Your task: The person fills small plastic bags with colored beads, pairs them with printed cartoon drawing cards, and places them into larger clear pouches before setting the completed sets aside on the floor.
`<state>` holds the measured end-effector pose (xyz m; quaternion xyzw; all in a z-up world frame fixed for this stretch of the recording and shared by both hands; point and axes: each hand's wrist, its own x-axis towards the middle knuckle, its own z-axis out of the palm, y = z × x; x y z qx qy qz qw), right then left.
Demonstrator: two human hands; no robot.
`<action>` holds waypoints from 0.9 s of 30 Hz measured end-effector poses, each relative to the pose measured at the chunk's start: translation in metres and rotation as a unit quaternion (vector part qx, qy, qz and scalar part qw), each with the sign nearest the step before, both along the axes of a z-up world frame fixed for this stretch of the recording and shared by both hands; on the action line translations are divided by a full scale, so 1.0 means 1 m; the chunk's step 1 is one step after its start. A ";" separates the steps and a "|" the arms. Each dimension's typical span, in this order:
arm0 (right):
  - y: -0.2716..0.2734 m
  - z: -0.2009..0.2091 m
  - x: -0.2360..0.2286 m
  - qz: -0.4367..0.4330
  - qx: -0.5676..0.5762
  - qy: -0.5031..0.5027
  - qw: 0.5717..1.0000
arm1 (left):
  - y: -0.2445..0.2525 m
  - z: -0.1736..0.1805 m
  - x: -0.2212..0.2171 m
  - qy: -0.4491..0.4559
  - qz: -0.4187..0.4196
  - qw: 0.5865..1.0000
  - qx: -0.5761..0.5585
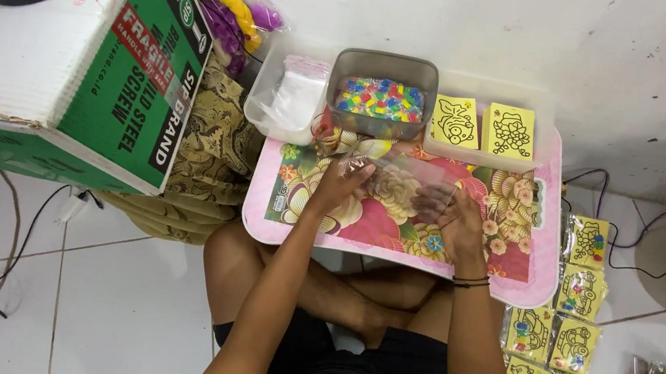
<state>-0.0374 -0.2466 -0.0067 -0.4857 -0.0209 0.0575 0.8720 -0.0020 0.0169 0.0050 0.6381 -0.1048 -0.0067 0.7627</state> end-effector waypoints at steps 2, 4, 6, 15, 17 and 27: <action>0.009 0.019 -0.002 -0.040 -0.054 0.011 0.998 | 0.000 0.011 -0.004 0.000 0.001 1.000 0.000; 0.015 0.039 0.002 -0.079 -0.107 0.021 0.991 | -0.001 0.008 -0.004 -0.001 0.002 1.000 0.000; 0.018 0.060 0.012 -0.125 -0.229 -0.074 0.963 | -0.003 -0.010 -0.001 -0.014 0.012 1.000 0.021; 0.091 0.230 0.072 -0.118 -0.549 -0.442 0.700 | 0.004 -0.009 0.003 -0.059 -0.054 0.995 0.061; 0.127 0.241 0.087 -0.119 -0.568 -0.503 0.641 | 0.006 -0.008 0.003 -0.062 -0.050 0.994 0.075; 0.276 0.143 0.149 -0.004 -0.724 -0.625 0.292 | 0.010 -0.039 0.017 -0.123 -0.032 0.978 0.165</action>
